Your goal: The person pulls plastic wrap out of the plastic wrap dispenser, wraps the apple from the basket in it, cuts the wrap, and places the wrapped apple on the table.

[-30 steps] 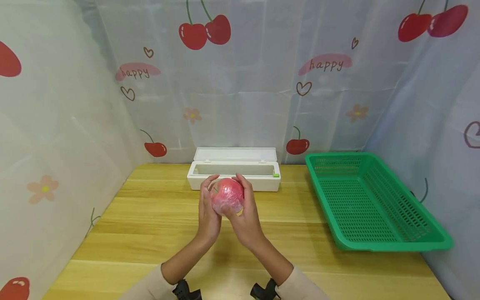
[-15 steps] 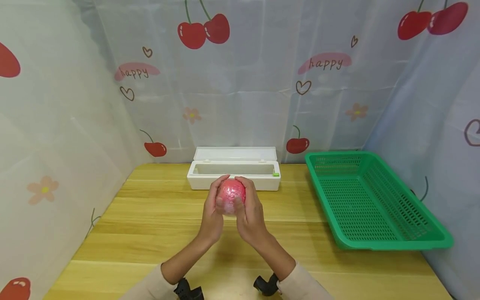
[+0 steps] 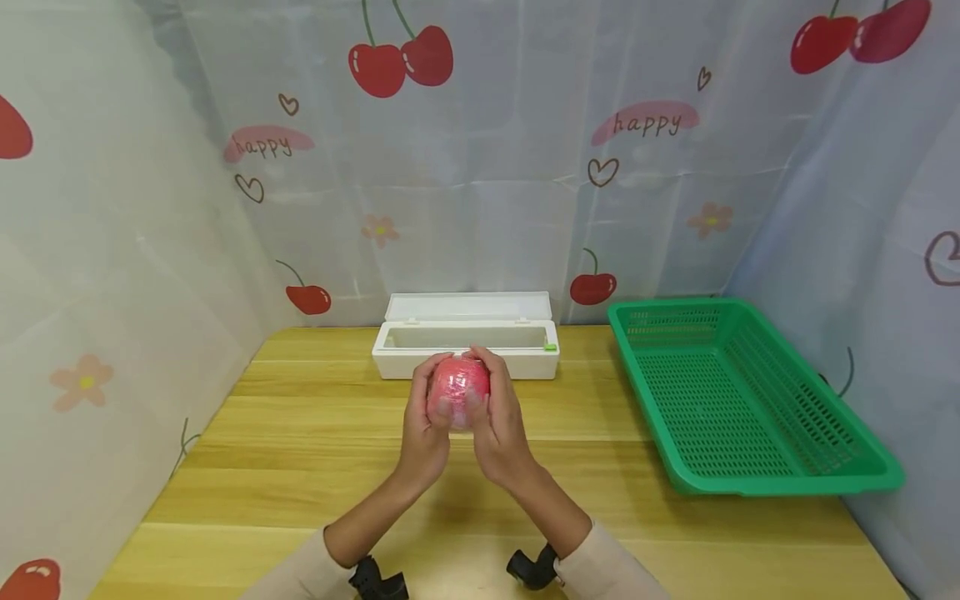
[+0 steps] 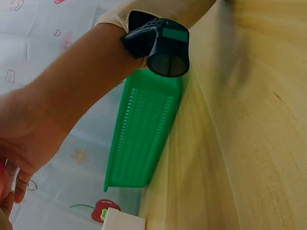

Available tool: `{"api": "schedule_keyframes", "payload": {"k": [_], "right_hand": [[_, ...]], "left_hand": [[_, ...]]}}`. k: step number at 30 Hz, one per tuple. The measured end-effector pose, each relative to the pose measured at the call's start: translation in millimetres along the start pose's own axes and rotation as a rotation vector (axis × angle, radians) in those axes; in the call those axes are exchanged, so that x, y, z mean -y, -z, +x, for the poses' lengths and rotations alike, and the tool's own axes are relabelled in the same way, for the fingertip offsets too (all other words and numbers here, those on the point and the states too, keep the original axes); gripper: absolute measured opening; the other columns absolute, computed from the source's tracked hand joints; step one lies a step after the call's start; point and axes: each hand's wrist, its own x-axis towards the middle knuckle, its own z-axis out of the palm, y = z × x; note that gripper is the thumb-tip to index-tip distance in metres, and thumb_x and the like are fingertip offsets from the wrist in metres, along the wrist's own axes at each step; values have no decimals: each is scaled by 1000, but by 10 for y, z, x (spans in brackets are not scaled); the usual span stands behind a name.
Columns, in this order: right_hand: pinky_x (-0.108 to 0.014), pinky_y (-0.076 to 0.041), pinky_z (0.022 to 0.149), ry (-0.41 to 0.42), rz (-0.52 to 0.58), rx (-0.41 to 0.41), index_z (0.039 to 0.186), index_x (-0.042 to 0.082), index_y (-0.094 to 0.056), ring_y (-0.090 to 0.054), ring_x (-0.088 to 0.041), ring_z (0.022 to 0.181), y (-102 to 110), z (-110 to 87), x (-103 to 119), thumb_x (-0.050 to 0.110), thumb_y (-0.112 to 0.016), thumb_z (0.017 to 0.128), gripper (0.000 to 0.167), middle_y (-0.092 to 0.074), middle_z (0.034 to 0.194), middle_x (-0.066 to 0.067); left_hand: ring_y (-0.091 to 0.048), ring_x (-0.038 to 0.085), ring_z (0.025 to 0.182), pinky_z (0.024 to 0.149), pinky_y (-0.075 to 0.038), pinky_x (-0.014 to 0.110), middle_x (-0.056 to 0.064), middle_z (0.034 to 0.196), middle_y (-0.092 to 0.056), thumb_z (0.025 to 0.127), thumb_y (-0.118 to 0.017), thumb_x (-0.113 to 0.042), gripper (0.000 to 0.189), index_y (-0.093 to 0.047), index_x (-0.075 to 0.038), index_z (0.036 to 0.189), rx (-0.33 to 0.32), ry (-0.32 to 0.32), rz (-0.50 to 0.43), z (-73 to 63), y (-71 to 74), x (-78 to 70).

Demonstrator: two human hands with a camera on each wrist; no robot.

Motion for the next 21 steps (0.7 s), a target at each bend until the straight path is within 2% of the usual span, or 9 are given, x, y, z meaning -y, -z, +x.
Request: {"api": "schedule_keyframes", "payload": {"k": [3,6,8,11,15,18,20,21], "right_hand": [[-26,-52,98,-29,12,-23,150,10,-40,-54,-23,119,-13,-14,-11,35,-36,110,47,-52,136,-9],[-27,-56,90,-14,-38,-46,140,9,-50,-58,-21,111,-27,-20,-29,40,-33,111,46,-56,127,-6],[-29,-57,85,12,-85,-46,134,8,-53,-59,-20,106,-36,-23,-43,38,-33,111,44,-58,122,-5],[-31,-59,79,44,-148,-43,131,5,-54,-61,-19,100,-37,-34,-56,34,-34,110,41,-61,117,-6],[-32,-61,73,65,-198,-51,130,1,-53,-63,-18,92,-23,-46,-52,28,-34,110,39,-65,110,-9],[-34,-62,71,100,-221,-69,127,-2,-55,-65,-19,88,-15,-41,-37,22,-34,108,37,-66,107,-11],[-34,-62,71,125,-235,-83,125,-3,-56,-66,-19,87,-10,-33,-25,19,-34,107,36,-67,106,-12],[-34,-63,72,135,-239,-89,124,-3,-57,-66,-20,86,-9,-29,-21,17,-34,106,35,-67,105,-12]], "left_hand": [[-56,26,114,87,-58,32,9,132,-54,101,-47,-63,66,-41,-15,145,0,29,-36,-6,8,-8],[-57,25,113,87,-58,32,7,132,-54,99,-50,-64,67,-41,-16,145,3,61,-25,-12,6,-17],[-59,24,111,86,-60,33,7,130,-55,98,-54,-62,66,-43,-16,144,-1,68,3,-13,2,-23],[-60,25,109,84,-61,35,6,130,-57,99,-59,-51,56,-48,-15,140,-6,63,24,-10,-5,-31],[-61,26,105,79,-62,37,8,126,-59,102,-58,-32,40,-51,-13,135,1,43,13,-14,-12,-47],[-61,26,103,78,-62,36,9,125,-58,102,-56,-25,37,-49,-11,135,10,29,11,-25,-22,-66],[-61,26,102,78,-62,35,13,123,-58,101,-55,-18,36,-48,-4,134,16,19,20,-14,-32,-184],[-61,26,102,78,-61,35,15,123,-58,100,-55,-15,36,-47,-2,133,18,13,23,-13,-34,-190]]}}
